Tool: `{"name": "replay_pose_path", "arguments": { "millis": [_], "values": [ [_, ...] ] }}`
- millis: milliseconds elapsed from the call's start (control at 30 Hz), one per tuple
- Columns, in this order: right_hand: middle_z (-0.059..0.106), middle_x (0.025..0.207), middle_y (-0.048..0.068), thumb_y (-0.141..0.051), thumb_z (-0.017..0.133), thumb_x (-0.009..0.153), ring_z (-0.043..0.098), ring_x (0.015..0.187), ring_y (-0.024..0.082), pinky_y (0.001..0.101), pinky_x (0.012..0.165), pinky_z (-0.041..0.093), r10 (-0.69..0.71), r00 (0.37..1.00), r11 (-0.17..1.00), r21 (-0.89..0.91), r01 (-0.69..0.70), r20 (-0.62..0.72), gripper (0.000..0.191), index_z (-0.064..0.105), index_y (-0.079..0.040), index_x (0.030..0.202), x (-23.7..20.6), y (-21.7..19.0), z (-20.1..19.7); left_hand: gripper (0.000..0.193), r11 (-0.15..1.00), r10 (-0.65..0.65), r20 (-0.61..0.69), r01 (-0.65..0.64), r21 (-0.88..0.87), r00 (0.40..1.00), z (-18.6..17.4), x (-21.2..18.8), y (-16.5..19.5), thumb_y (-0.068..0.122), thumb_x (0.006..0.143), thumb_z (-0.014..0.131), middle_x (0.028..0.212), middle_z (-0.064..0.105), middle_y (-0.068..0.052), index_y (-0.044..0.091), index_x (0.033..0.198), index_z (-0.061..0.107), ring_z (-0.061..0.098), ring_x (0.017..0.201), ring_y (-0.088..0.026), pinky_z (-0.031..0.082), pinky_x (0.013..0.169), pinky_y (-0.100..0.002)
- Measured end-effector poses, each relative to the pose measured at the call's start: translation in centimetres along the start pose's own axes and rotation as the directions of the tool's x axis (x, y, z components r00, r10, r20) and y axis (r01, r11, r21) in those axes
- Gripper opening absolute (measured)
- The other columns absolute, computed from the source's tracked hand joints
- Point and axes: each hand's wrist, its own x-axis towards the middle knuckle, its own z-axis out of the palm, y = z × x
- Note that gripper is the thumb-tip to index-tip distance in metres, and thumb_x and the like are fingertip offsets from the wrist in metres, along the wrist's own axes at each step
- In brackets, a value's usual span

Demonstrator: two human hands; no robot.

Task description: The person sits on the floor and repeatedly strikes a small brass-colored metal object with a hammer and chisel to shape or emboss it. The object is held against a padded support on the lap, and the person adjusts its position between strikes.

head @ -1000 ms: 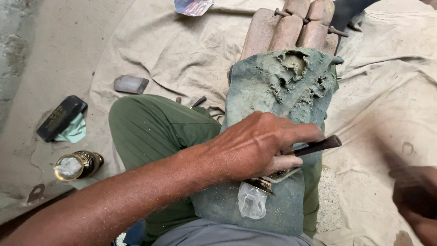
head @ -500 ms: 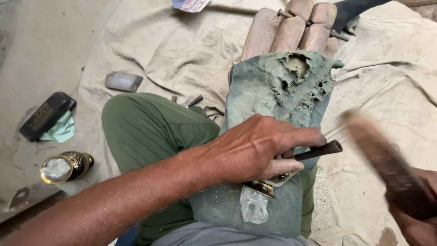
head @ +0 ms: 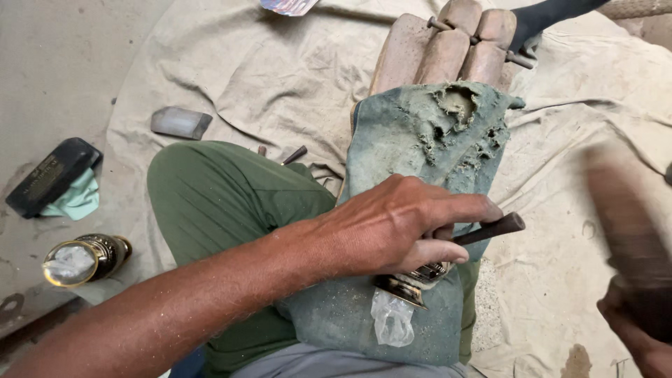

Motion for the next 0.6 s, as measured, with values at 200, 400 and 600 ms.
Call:
{"name": "replay_pose_path", "arguments": {
  "millis": [200, 400, 600],
  "values": [
    [0.062, 0.073, 0.011, 0.002, 0.081, 0.086, 0.059, 0.062, 0.021, 0.0322, 0.072, 0.055, -0.292, 0.556, 0.592, 0.310, 0.744, -0.778, 0.030, 0.053, -0.001, 0.095, -1.7, 1.2, -1.1, 0.058, 0.999, 0.039, -0.050, -0.039, -0.008, 0.998, -0.1, -0.2, 0.0, 0.025, 0.084, 0.082, 0.086, 0.076, 0.001, 0.021, 0.137, 0.061, 0.073, 0.075, -0.013, 0.061, 0.069, -0.033],
    [0.058, 0.072, 0.012, 0.005, 0.080, 0.084, 0.059, 0.057, 0.020, 0.0354, 0.071, 0.057, -0.194, 0.517, 0.677, 0.268, 0.686, -0.834, 0.039, 0.050, -0.005, 0.106, -3.2, -0.1, -1.4, 0.056, 0.998, 0.045, -0.074, -0.048, -0.032, 0.996, -0.4, -0.5, -0.1, 0.027, 0.086, 0.081, 0.096, 0.075, -0.002, 0.019, 0.137, 0.059, 0.072, 0.076, -0.014, 0.061, 0.068, -0.033],
    [0.058, 0.073, 0.012, 0.005, 0.079, 0.083, 0.062, 0.059, 0.019, 0.0367, 0.079, 0.057, -0.164, 0.593, 0.880, 0.155, 0.449, -0.789, 0.035, 0.054, -0.005, 0.104, -3.3, 0.0, -1.2, 0.057, 0.997, 0.054, -0.054, -0.056, -0.050, 0.997, -0.9, -0.6, -0.3, 0.027, 0.086, 0.082, 0.084, 0.076, 0.001, 0.020, 0.138, 0.061, 0.072, 0.073, -0.011, 0.060, 0.067, -0.033]
  ]
}}
